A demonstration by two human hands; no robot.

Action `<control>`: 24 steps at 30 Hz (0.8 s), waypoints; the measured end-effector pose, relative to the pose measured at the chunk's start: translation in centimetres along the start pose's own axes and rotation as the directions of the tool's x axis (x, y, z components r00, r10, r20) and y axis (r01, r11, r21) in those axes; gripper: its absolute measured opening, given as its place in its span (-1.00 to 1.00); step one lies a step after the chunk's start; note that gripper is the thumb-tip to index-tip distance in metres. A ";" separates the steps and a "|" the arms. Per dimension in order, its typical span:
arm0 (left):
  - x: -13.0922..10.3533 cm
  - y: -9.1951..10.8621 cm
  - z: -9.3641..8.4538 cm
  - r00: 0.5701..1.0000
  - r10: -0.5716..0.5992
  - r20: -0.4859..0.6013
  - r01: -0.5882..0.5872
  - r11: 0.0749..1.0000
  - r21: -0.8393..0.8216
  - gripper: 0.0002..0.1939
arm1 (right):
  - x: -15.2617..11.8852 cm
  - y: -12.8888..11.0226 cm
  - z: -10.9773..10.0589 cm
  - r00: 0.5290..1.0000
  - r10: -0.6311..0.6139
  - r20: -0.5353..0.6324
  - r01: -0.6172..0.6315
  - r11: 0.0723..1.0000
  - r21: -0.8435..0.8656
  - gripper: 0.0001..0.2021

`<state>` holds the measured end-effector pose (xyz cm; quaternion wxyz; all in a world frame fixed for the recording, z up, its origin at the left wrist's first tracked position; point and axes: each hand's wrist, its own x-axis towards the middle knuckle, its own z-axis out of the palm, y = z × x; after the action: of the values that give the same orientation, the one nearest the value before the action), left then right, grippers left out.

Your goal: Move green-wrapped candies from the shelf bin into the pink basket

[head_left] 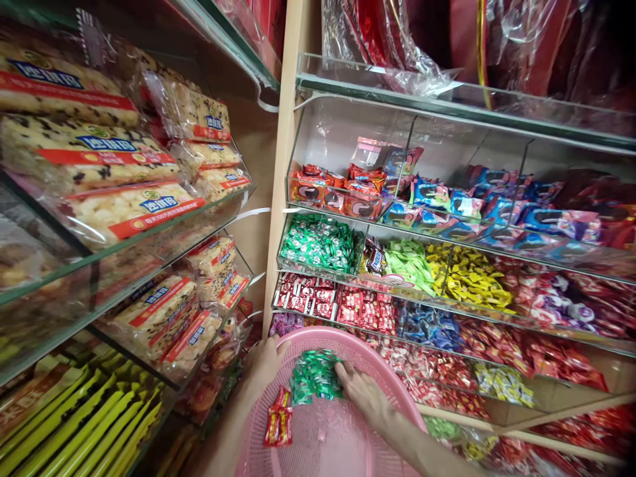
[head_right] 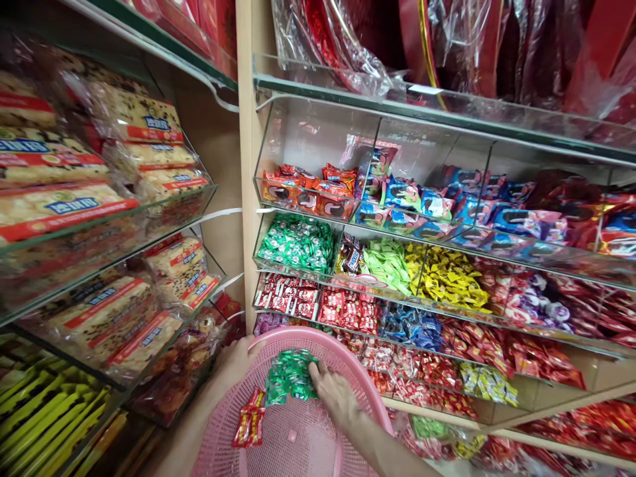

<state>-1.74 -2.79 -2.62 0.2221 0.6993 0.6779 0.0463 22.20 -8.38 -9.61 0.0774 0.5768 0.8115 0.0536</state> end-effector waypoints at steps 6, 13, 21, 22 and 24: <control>0.0 0.3 -0.2 1.000 -0.005 -0.002 0.005 1.000 0.011 -0.54 | 0.0 -0.6 -0.8 0.999 -0.042 0.004 0.042 0.999 0.028 -0.61; 0.0 -0.2 0.0 1.000 -0.007 0.004 0.007 1.000 0.003 -0.55 | 0.8 -1.1 -4.4 0.993 -0.107 -0.041 0.113 0.976 0.184 -0.68; 0.5 -0.3 0.7 1.000 0.007 -0.010 -0.008 1.000 -0.008 -0.53 | 7.1 1.9 -18.4 0.954 0.060 -0.294 -0.005 0.983 0.184 -0.83; 0.6 -0.4 0.7 1.000 0.006 -0.005 -0.006 1.000 -0.003 -0.52 | 8.2 2.5 -19.8 0.947 0.089 -0.310 -0.036 0.984 0.172 -0.82; 0.6 -0.5 0.8 1.000 0.002 0.000 -0.002 1.000 0.004 -0.51 | 10.4 3.8 -21.7 0.933 0.168 -0.318 -0.129 0.982 0.139 -0.81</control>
<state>-1.84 -2.39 -3.71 0.2208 0.7006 0.6771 0.0453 18.34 2.74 11.76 -0.0966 0.6230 0.7687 0.1075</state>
